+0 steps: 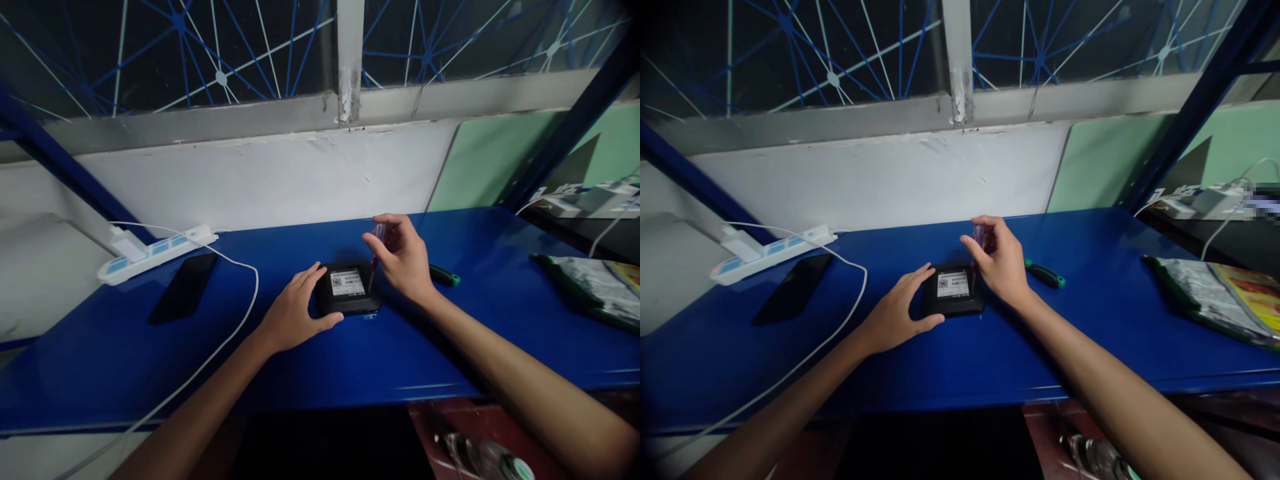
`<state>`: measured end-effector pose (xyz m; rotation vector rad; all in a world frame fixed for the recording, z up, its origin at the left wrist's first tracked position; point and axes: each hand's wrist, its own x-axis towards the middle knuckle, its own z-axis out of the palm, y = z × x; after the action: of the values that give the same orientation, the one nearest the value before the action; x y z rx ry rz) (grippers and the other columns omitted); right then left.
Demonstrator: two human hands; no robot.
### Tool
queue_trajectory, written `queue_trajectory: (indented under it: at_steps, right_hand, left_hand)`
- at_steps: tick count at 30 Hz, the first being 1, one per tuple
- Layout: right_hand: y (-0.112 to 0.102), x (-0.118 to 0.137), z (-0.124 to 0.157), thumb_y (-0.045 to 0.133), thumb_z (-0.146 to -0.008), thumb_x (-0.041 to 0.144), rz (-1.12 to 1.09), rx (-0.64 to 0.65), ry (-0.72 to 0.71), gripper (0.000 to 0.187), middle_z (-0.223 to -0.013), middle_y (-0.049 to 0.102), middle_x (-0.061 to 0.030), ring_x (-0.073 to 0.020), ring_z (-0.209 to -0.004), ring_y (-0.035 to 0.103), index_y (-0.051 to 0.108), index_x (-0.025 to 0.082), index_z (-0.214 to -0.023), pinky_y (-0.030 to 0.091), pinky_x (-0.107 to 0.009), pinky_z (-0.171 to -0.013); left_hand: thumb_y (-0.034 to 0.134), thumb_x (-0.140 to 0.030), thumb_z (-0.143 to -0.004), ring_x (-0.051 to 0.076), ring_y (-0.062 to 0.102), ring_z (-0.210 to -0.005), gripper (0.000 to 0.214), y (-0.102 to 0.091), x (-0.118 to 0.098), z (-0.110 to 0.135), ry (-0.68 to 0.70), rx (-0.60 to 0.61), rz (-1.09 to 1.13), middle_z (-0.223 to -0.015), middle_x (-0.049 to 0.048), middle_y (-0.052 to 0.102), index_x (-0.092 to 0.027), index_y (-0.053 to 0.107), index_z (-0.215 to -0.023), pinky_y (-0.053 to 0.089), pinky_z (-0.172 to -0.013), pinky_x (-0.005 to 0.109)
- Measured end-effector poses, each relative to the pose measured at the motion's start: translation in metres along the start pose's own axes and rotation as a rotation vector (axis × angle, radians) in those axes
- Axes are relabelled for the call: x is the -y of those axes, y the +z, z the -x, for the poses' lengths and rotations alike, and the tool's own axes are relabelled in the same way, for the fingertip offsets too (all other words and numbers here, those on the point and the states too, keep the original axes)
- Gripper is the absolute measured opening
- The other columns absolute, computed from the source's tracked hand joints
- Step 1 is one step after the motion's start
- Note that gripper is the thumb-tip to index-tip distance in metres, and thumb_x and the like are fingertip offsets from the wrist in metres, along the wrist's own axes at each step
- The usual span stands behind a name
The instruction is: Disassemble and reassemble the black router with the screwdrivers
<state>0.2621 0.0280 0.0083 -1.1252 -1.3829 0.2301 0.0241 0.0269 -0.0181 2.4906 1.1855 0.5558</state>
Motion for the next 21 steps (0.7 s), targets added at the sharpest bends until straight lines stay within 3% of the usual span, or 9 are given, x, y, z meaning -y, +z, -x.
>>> queue_trajectory:
  at_steps: [11,15,21]
  right_hand:
    - [0.0009,0.0023,0.0005,0.069,-0.087,0.039,-0.051,0.011,0.034,0.022,-0.086,0.060,-0.0001,-0.0131,-0.067,0.055,0.062,0.027,-0.104,0.047,-0.031,-0.062]
    - [0.0000,0.0027,-0.0008,0.067,-0.088,0.035,-0.118,0.015,0.055,0.018,-0.080,0.060,0.0012,-0.0134,-0.066,0.061,0.064,0.026,-0.103,0.050,-0.031,-0.061]
    - [0.0001,0.0083,0.0022,0.048,-0.098,0.034,-0.236,0.075,0.134,0.020,-0.096,0.070,-0.0023,-0.0140,-0.070,0.068,0.061,0.025,-0.111,0.053,-0.029,-0.055]
  left_hand:
    - [0.069,-0.056,-0.082,0.035,0.036,-0.145,0.080,-0.0008,-0.0001,0.0002,0.009,-0.002,-0.002,-0.159,0.0147,0.037,-0.022,0.038,-0.148,0.035,-0.116,0.057]
    - [0.068,-0.057,-0.082,0.035,0.035,-0.146,0.082,-0.0009,0.0003,0.0001,-0.005,0.012,-0.005,-0.160,0.0144,0.036,-0.021,0.037,-0.148,0.034,-0.117,0.054]
    - [0.068,-0.057,-0.082,0.033,0.034,-0.147,0.082,-0.0020,-0.0005,-0.0002,-0.018,0.026,-0.004,-0.161,0.0147,0.035,-0.020,0.036,-0.149,0.032,-0.118,0.053]
